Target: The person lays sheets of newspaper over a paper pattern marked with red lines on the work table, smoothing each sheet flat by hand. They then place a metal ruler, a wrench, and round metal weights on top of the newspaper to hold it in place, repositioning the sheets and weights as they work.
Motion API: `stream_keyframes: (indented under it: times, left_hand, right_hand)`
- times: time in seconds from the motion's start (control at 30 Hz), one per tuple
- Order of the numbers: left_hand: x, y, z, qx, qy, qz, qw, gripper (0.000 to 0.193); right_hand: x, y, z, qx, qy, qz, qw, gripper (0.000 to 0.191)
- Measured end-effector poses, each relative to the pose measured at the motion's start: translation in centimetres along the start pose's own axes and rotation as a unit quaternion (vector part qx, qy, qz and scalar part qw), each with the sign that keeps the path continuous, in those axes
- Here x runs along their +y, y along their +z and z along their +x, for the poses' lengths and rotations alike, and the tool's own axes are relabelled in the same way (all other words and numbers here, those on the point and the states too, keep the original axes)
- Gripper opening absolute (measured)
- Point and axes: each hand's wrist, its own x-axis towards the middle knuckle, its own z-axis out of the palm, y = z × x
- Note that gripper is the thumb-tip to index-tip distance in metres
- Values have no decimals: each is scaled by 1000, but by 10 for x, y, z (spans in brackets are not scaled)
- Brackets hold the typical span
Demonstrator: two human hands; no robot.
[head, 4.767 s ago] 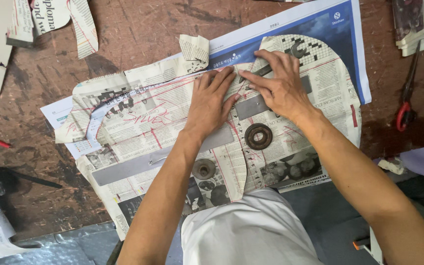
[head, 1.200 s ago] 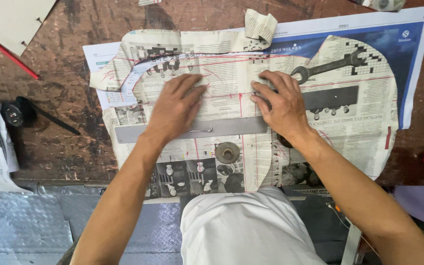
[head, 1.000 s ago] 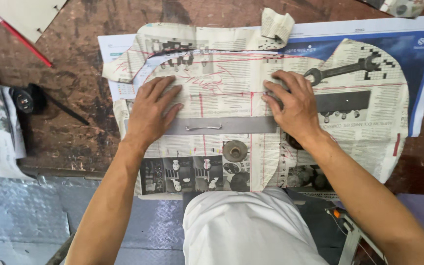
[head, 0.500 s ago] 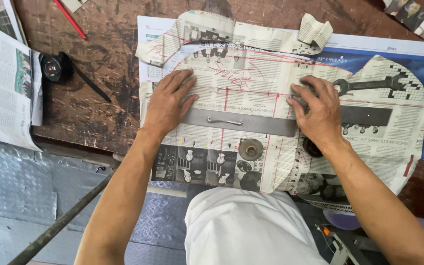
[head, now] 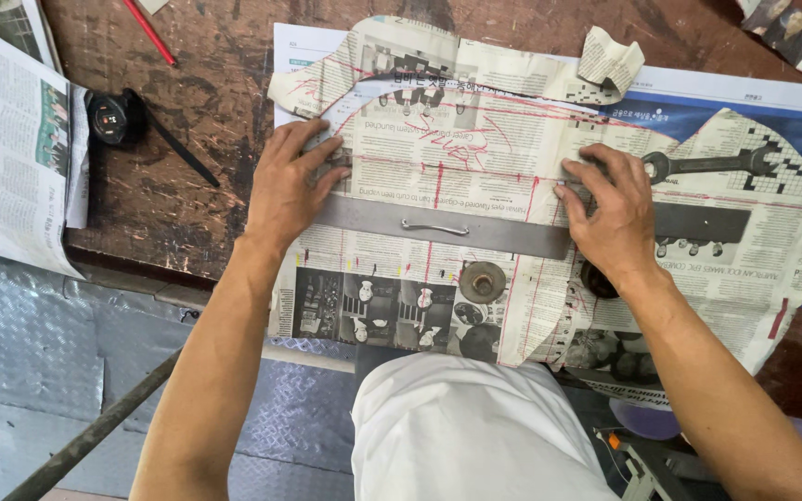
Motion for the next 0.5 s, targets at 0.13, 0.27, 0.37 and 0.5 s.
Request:
stream_keyframes:
  times: [0.13, 0.27, 0.37, 0.5]
  left_hand:
    - [-2, 1, -2, 2, -28, -29, 999, 42]
    - [-4, 3, -3, 11, -36, -44, 998, 41]
    - [-4, 2, -4, 10, -33, -38, 999, 40]
    - [-1, 1, -3, 13, -28, -35, 999, 39]
  right_hand:
    - [-1, -1, 0, -3, 2, 8, 1000, 31]
    - [1, 0, 1, -11, 10, 11, 1000, 30]
    - [-1, 2, 2, -21, 23, -2, 1000, 32]
    - [-21, 6, -1, 26, 14, -37, 999, 44]
